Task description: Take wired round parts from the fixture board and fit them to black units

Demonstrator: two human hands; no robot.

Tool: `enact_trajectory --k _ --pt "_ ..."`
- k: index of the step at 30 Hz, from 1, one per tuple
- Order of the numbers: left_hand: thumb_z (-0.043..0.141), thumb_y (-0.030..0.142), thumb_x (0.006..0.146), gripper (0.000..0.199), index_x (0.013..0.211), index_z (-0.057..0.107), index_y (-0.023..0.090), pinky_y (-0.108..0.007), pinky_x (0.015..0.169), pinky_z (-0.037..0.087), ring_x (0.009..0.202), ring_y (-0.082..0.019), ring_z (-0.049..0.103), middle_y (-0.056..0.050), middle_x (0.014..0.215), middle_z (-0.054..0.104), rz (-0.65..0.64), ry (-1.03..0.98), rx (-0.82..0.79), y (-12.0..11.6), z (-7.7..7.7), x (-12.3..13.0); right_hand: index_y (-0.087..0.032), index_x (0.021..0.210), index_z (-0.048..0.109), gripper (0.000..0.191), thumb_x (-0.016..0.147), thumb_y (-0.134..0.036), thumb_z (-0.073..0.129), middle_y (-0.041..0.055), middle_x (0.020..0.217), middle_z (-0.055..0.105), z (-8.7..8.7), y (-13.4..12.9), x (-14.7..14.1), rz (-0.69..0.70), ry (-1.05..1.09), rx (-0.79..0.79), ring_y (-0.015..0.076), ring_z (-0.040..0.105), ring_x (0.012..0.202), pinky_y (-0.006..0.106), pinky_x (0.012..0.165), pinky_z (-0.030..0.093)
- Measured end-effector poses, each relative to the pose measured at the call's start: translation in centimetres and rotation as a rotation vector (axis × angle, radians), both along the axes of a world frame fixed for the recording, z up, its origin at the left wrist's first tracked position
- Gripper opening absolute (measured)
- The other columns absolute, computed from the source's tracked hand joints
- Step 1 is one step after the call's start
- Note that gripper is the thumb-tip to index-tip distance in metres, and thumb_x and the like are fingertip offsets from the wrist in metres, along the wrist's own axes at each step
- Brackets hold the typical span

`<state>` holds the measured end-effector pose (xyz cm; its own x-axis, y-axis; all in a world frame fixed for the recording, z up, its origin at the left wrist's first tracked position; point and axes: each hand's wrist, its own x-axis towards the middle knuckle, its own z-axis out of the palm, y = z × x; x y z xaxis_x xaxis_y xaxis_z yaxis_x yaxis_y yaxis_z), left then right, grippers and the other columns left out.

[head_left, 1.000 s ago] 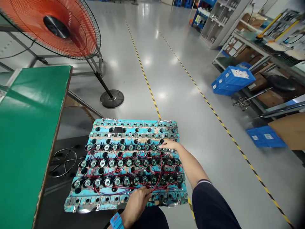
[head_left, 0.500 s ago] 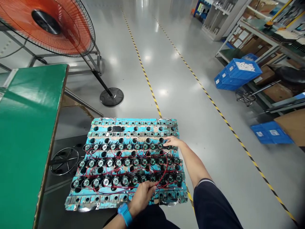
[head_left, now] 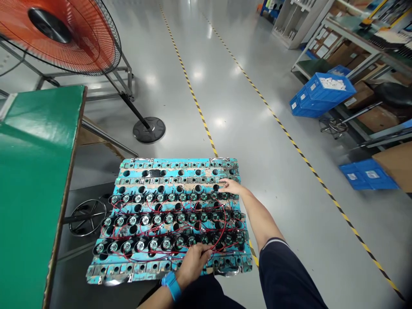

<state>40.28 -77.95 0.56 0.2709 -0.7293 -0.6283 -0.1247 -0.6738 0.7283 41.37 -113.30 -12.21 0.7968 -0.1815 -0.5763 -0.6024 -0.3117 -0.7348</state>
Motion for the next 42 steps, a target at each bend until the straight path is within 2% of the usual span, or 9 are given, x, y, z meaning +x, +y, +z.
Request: enact_trajectory --k 4,10,14,20,24,27,33,39,42 --pt "0.039 0.041 0.093 0.042 0.100 0.076 0.020 -0.025 0.070 0.042 0.076 -0.019 0.061 -0.004 0.079 0.070 0.002 0.006 0.008 -0.1 -0.1 0.0 -0.026 0.122 0.061 0.080 0.054 -0.062 0.083 -0.0022 0.080 0.064 -0.2 0.4 0.0 -0.004 0.026 -0.027 0.0144 0.058 0.070 0.027 0.066 0.043" --pt "0.041 0.042 0.093 0.043 0.110 0.074 0.020 -0.025 0.068 0.043 0.075 -0.018 0.062 -0.004 0.082 0.070 0.039 0.030 0.022 -0.2 -0.6 0.4 -0.026 0.088 0.067 0.050 0.080 -0.073 0.051 -0.0020 0.074 0.062 1.1 0.5 -0.5 -0.182 -0.082 -0.322 0.0155 0.056 0.070 0.028 0.064 0.039" --pt "0.042 0.041 0.093 0.042 0.115 0.072 0.022 -0.025 0.069 0.043 0.077 -0.018 0.064 -0.005 0.086 0.072 0.023 0.049 0.023 -0.6 -0.8 0.6 -0.025 0.094 0.066 0.054 0.087 -0.071 0.038 0.0011 0.081 0.064 1.8 0.7 -2.1 -0.265 -0.101 -0.399 0.0179 0.057 0.076 0.030 0.068 0.042" --pt "0.040 0.038 0.094 0.041 0.114 0.073 0.024 -0.025 0.071 0.044 0.079 -0.018 0.064 -0.005 0.087 0.072 -0.028 0.027 -0.003 -0.9 -1.0 0.3 -0.026 0.099 0.070 0.045 0.089 -0.061 0.044 0.0053 0.104 0.068 3.0 2.1 -5.6 -0.240 -0.162 -0.397 0.0208 0.061 0.095 0.033 0.087 0.045" --pt "0.039 0.040 0.093 0.042 0.109 0.074 0.023 -0.026 0.072 0.046 0.078 -0.019 0.065 -0.004 0.083 0.070 -0.015 -0.006 -0.009 -0.5 -1.3 0.7 -0.022 0.098 0.070 0.055 0.092 -0.063 0.034 0.0089 0.095 0.071 5.0 3.1 -8.8 -0.492 -0.076 -0.486 0.0230 0.063 0.091 0.033 0.086 0.046" --pt "0.039 0.041 0.093 0.043 0.110 0.074 0.022 -0.026 0.072 0.047 0.074 -0.018 0.065 -0.004 0.080 0.069 -0.010 -0.030 0.001 -0.3 -1.5 1.4 -0.021 0.083 0.072 0.058 0.087 -0.069 0.039 0.0071 0.078 0.071 6.3 5.2 -11.2 -0.567 0.078 -0.298 0.0217 0.064 0.074 0.033 0.073 0.049" --pt "0.043 0.035 0.092 0.038 0.114 0.073 0.024 -0.029 0.081 0.050 0.084 -0.020 0.068 -0.006 0.094 0.074 -0.093 -0.129 -0.034 -1.1 -1.4 2.0 -0.027 0.117 0.062 0.061 0.067 -0.057 0.074 0.0002 0.078 0.066 6.5 11.5 -10.9 -0.670 0.033 0.285 0.0113 0.048 0.046 0.025 0.039 0.032" --pt "0.040 0.031 0.097 0.037 0.114 0.073 0.025 -0.031 0.086 0.053 0.091 -0.020 0.070 -0.005 0.104 0.075 -0.113 -0.397 -0.086 -2.8 -2.4 3.9 -0.020 0.095 0.069 0.039 0.072 -0.051 0.067 -0.0029 0.061 0.058 4.8 10.4 -9.7 -0.607 -0.023 0.263 0.0102 0.046 0.047 0.026 0.047 0.043" --pt "0.037 0.025 0.098 0.038 0.123 0.067 0.026 -0.028 0.083 0.053 0.094 -0.019 0.069 -0.007 0.109 0.074 -0.266 -0.627 -0.052 -4.3 -3.5 6.7 -0.021 0.087 0.069 0.033 0.072 -0.051 0.067 -0.0024 0.064 0.061 4.2 8.7 -10.0 -0.570 -0.036 0.187 0.0124 0.053 0.056 0.028 0.055 0.048"
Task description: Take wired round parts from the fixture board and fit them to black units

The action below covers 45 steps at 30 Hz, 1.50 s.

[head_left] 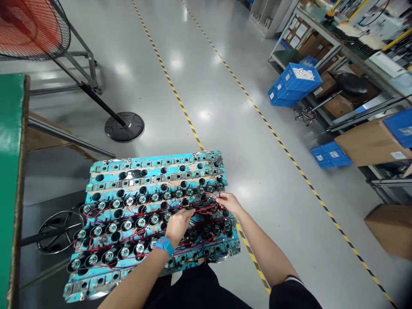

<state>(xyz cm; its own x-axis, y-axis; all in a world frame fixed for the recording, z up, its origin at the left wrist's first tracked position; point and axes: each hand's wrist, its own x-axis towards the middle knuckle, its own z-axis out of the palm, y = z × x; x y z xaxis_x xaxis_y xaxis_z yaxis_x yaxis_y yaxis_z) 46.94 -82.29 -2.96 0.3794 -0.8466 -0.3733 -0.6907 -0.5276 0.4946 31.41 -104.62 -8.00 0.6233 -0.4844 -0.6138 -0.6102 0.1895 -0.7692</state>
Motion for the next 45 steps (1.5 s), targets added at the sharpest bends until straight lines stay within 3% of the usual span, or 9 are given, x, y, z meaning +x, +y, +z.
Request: enact_trajectory --k 3,6,11,14,21,30,35,41,45 --pt "0.043 0.015 0.094 0.041 0.130 0.061 0.026 -0.028 0.077 0.053 0.094 -0.020 0.069 -0.009 0.111 0.072 -0.200 -0.172 0.114 -1.9 -1.0 2.7 -0.022 0.079 0.069 0.027 0.070 -0.048 0.071 -0.0021 0.067 0.062 -0.3 -1.2 0.0 0.050 0.016 -0.133 0.0143 0.056 0.063 0.028 0.062 0.049" --pt "0.046 0.009 0.090 0.044 0.128 0.061 0.022 -0.031 0.074 0.051 0.092 -0.023 0.068 -0.012 0.109 0.070 -0.276 -0.196 0.147 -3.8 -1.7 4.2 -0.024 0.075 0.069 0.022 0.071 -0.044 0.073 -0.0011 0.069 0.064 -0.4 -1.8 0.4 0.095 0.046 -0.249 0.0165 0.057 0.070 0.029 0.071 0.048" --pt "0.039 0.009 0.093 0.043 0.131 0.058 0.016 -0.033 0.070 0.049 0.087 -0.025 0.068 -0.016 0.098 0.069 -0.342 -0.214 0.181 -5.2 -2.1 3.9 -0.026 0.080 0.069 0.021 0.083 -0.045 0.061 0.0005 0.074 0.070 -1.1 -1.8 0.6 0.166 0.099 -0.366 0.0191 0.063 0.073 0.030 0.075 0.048" --pt "0.039 0.006 0.091 0.039 0.123 0.061 0.009 -0.034 0.071 0.050 0.091 -0.027 0.067 -0.020 0.099 0.068 -0.382 -0.219 0.197 -5.5 -2.4 3.3 -0.025 0.077 0.070 0.022 0.083 -0.044 0.061 0.0016 0.077 0.072 -2.0 -1.8 0.4 0.156 0.140 -0.394 0.0209 0.065 0.077 0.031 0.075 0.048" --pt "0.043 0.000 0.085 0.029 0.092 0.072 0.003 -0.036 0.064 0.052 0.081 -0.030 0.069 -0.022 0.088 0.068 -0.439 -0.212 0.244 -7.1 -3.1 2.8 -0.026 0.076 0.072 0.020 0.077 -0.045 0.068 0.0018 0.078 0.074 -3.3 -2.3 0.2 0.084 0.192 -0.375 0.0218 0.067 0.075 0.033 0.073 0.050" --pt "0.039 0.006 0.091 0.047 0.136 0.052 0.010 -0.036 0.070 0.051 0.090 -0.029 0.068 -0.020 0.101 0.068 -0.391 -0.222 0.223 -6.0 -2.5 3.3 -0.023 0.091 0.066 0.034 0.081 -0.054 0.058 0.0064 0.092 0.073 -3.8 -0.8 -0.1 -0.128 0.119 -0.359 0.0220 0.068 0.086 0.035 0.082 0.053" --pt "0.036 0.008 0.092 0.051 0.141 0.048 0.017 -0.033 0.066 0.048 0.087 -0.027 0.068 -0.018 0.105 0.068 -0.370 -0.218 0.252 -5.0 -2.6 3.6 -0.023 0.086 0.058 0.033 0.075 -0.054 0.065 0.0049 0.092 0.070 -4.2 -0.4 -0.2 -0.251 0.012 -0.234 0.0199 0.066 0.088 0.033 0.084 0.052" --pt "0.039 0.006 0.090 0.045 0.129 0.059 0.012 -0.034 0.065 0.048 0.080 -0.026 0.068 -0.019 0.101 0.067 -0.394 -0.180 0.250 -5.6 -2.9 3.3 -0.024 0.089 0.055 0.035 0.074 -0.053 0.066 0.0035 0.095 0.068 -4.5 -0.5 -0.8 -0.208 -0.034 -0.117 0.0187 0.066 0.087 0.033 0.083 0.052" --pt "0.036 0.006 0.091 0.048 0.135 0.054 0.012 -0.034 0.067 0.050 0.084 -0.027 0.068 -0.020 0.104 0.067 -0.369 -0.196 0.235 -5.9 -2.8 3.1 -0.024 0.091 0.054 0.036 0.074 -0.053 0.067 0.0027 0.097 0.068 -4.7 -0.8 -1.6 -0.180 -0.089 -0.046 0.0185 0.065 0.090 0.033 0.086 0.051"
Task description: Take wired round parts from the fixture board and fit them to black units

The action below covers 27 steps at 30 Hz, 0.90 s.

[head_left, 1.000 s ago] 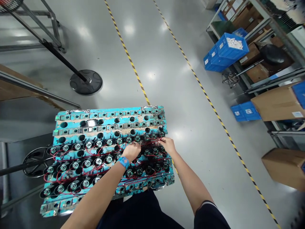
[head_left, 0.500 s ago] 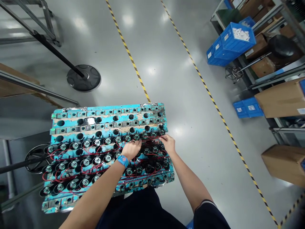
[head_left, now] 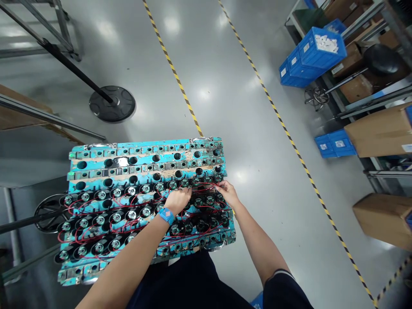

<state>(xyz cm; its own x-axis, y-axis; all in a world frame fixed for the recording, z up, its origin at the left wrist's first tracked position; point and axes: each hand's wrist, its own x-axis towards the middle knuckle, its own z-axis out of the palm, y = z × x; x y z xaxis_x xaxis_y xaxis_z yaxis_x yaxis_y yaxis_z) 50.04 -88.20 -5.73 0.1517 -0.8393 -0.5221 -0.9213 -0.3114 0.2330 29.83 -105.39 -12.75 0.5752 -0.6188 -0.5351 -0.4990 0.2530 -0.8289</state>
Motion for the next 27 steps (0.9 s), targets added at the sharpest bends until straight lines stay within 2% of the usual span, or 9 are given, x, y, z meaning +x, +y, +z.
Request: enact_trajectory --k 3,6,10,14,16,18,21,24,27 --pt "0.038 0.005 0.091 0.050 0.138 0.051 0.014 -0.034 0.068 0.051 0.086 -0.026 0.069 -0.021 0.107 0.066 0.021 -0.014 -0.006 0.3 0.0 -0.2 -0.024 0.088 0.054 0.036 0.074 -0.054 0.069 0.0015 0.096 0.068 0.1 0.0 -0.5 0.001 -0.048 0.064 0.0190 0.064 0.094 0.033 0.089 0.048" --pt "0.041 0.006 0.090 0.048 0.136 0.053 0.014 -0.033 0.066 0.053 0.083 -0.025 0.070 -0.021 0.107 0.066 0.038 -0.033 0.014 0.7 -0.2 -0.4 -0.024 0.088 0.055 0.039 0.070 -0.052 0.074 0.0006 0.096 0.067 0.2 0.0 -0.5 -0.067 -0.097 0.112 0.0196 0.064 0.099 0.033 0.092 0.046" --pt "0.043 0.005 0.089 0.050 0.136 0.052 0.017 -0.031 0.063 0.053 0.077 -0.024 0.071 -0.018 0.099 0.068 0.056 -0.073 0.037 0.9 -0.2 -0.4 -0.023 0.091 0.058 0.048 0.058 -0.047 0.083 -0.0003 0.088 0.068 0.3 -0.2 0.2 -0.117 0.002 0.100 0.0188 0.064 0.087 0.034 0.085 0.048" --pt "0.039 0.002 0.088 0.053 0.136 0.051 0.021 -0.030 0.060 0.051 0.072 -0.024 0.071 -0.015 0.093 0.069 0.051 -0.095 0.040 0.7 0.3 -0.1 -0.022 0.081 0.059 0.042 0.059 -0.049 0.082 -0.0019 0.079 0.067 0.5 -0.3 0.6 -0.074 0.024 0.163 0.0187 0.064 0.079 0.035 0.082 0.048" --pt "0.039 0.003 0.088 0.049 0.131 0.055 0.021 -0.031 0.059 0.051 0.072 -0.025 0.071 -0.014 0.093 0.069 0.048 -0.087 0.040 0.6 0.5 0.0 -0.023 0.077 0.057 0.040 0.061 -0.049 0.082 -0.0029 0.078 0.067 0.7 -0.2 0.6 -0.094 -0.057 0.229 0.0202 0.066 0.084 0.035 0.086 0.048" --pt "0.040 0.005 0.089 0.042 0.122 0.060 0.020 -0.032 0.059 0.052 0.075 -0.026 0.071 -0.014 0.096 0.069 0.054 -0.076 0.041 0.7 0.6 0.1 -0.024 0.077 0.055 0.039 0.062 -0.047 0.082 -0.0031 0.082 0.068 0.9 -0.1 0.4 -0.119 -0.155 0.285 0.0227 0.067 0.099 0.036 0.095 0.045" --pt "0.041 0.009 0.091 0.037 0.118 0.063 0.020 -0.034 0.063 0.053 0.081 -0.026 0.071 -0.014 0.107 0.068 0.077 -0.064 0.043 0.9 0.6 0.1 -0.025 0.077 0.053 0.036 0.066 -0.044 0.081 -0.0026 0.090 0.070 1.2 0.1 0.1 -0.118 -0.231 0.303 0.0244 0.061 0.118 0.037 0.106 0.038" --pt "0.039 0.010 0.092 0.040 0.125 0.059 0.020 -0.036 0.067 0.054 0.087 -0.028 0.071 -0.015 0.116 0.066 0.101 -0.052 0.054 1.1 0.6 0.0 -0.025 0.078 0.052 0.033 0.070 -0.043 0.078 -0.0010 0.096 0.072 1.4 0.3 -0.1 -0.095 -0.244 0.309 0.0242 0.058 0.123 0.039 0.109 0.035" --pt "0.036 0.007 0.090 0.041 0.123 0.060 0.015 -0.039 0.068 0.055 0.088 -0.029 0.071 -0.018 0.115 0.066 0.110 -0.034 0.087 1.1 0.5 -0.2 -0.024 0.079 0.053 0.030 0.072 -0.043 0.075 -0.0001 0.097 0.072 1.3 0.3 -0.1 -0.080 -0.226 0.274 0.0243 0.060 0.121 0.040 0.109 0.036"
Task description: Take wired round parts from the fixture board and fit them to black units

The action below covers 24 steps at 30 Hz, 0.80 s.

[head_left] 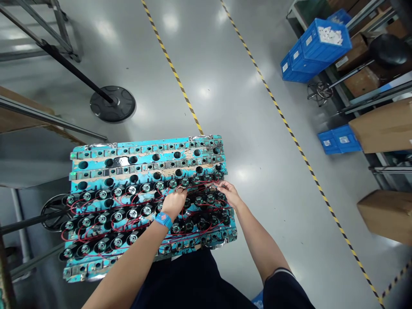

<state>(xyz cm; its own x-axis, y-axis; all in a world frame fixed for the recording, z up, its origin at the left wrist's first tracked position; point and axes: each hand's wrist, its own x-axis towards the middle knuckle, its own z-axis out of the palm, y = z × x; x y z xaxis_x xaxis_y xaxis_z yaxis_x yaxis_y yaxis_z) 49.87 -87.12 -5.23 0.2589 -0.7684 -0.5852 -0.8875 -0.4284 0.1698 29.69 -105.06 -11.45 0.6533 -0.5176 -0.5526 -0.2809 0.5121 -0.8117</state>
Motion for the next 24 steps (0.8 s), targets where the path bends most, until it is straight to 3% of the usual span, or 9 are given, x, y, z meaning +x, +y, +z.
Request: enact_trajectory --k 4,6,11,15,20,24 --pt "0.035 0.003 0.088 0.037 0.108 0.066 0.009 -0.039 0.070 0.054 0.088 -0.031 0.071 -0.021 0.104 0.068 -0.002 0.040 0.066 -0.5 -0.1 -0.1 -0.024 0.086 0.057 0.024 0.074 -0.042 0.068 0.0007 0.094 0.072 -0.8 -0.2 0.0 0.049 0.118 -0.128 0.0215 0.067 0.103 0.039 0.099 0.046" --pt "0.034 0.005 0.089 0.037 0.111 0.064 0.007 -0.039 0.072 0.054 0.089 -0.031 0.071 -0.021 0.099 0.069 0.001 0.057 0.094 -0.7 -0.1 -0.1 -0.024 0.088 0.058 0.021 0.073 -0.038 0.064 0.0009 0.091 0.072 -1.4 -0.5 -0.1 0.070 0.190 -0.224 0.0197 0.068 0.094 0.037 0.093 0.049" --pt "0.033 0.028 0.097 0.042 0.125 0.055 0.008 -0.042 0.075 0.054 0.095 -0.033 0.070 -0.021 0.102 0.071 0.030 0.099 0.125 -1.0 0.0 -0.2 -0.023 0.089 0.061 0.020 0.072 -0.032 0.057 0.0017 0.092 0.070 -2.1 -1.3 -1.3 0.056 0.244 -0.326 0.0176 0.066 0.092 0.035 0.092 0.050" --pt "0.026 0.050 0.098 0.057 0.121 0.060 0.011 -0.040 0.079 0.054 0.100 -0.032 0.068 -0.020 0.107 0.072 0.077 0.126 0.156 -1.1 -0.2 -0.4 -0.022 0.087 0.065 0.019 0.074 -0.035 0.059 0.0025 0.090 0.071 -1.6 -1.4 -2.3 0.062 0.292 -0.383 0.0178 0.066 0.086 0.035 0.087 0.052" --pt "0.028 0.057 0.096 0.062 0.122 0.062 0.012 -0.042 0.083 0.053 0.105 -0.034 0.066 -0.021 0.113 0.071 0.113 0.123 0.147 -1.3 -0.3 -0.7 -0.024 0.104 0.071 0.035 0.077 -0.045 0.065 0.0033 0.092 0.074 -0.4 -1.1 -1.5 0.149 0.310 -0.483 0.0192 0.066 0.080 0.035 0.079 0.053" --pt "0.036 0.056 0.095 0.058 0.115 0.066 0.010 -0.045 0.085 0.052 0.111 -0.037 0.063 -0.024 0.125 0.064 0.121 0.110 0.100 -1.5 0.2 -0.9 -0.026 0.090 0.076 0.027 0.076 -0.047 0.068 0.0031 0.092 0.076 0.2 -1.0 -0.2 0.201 0.342 -0.581 0.0224 0.067 0.085 0.038 0.086 0.051"
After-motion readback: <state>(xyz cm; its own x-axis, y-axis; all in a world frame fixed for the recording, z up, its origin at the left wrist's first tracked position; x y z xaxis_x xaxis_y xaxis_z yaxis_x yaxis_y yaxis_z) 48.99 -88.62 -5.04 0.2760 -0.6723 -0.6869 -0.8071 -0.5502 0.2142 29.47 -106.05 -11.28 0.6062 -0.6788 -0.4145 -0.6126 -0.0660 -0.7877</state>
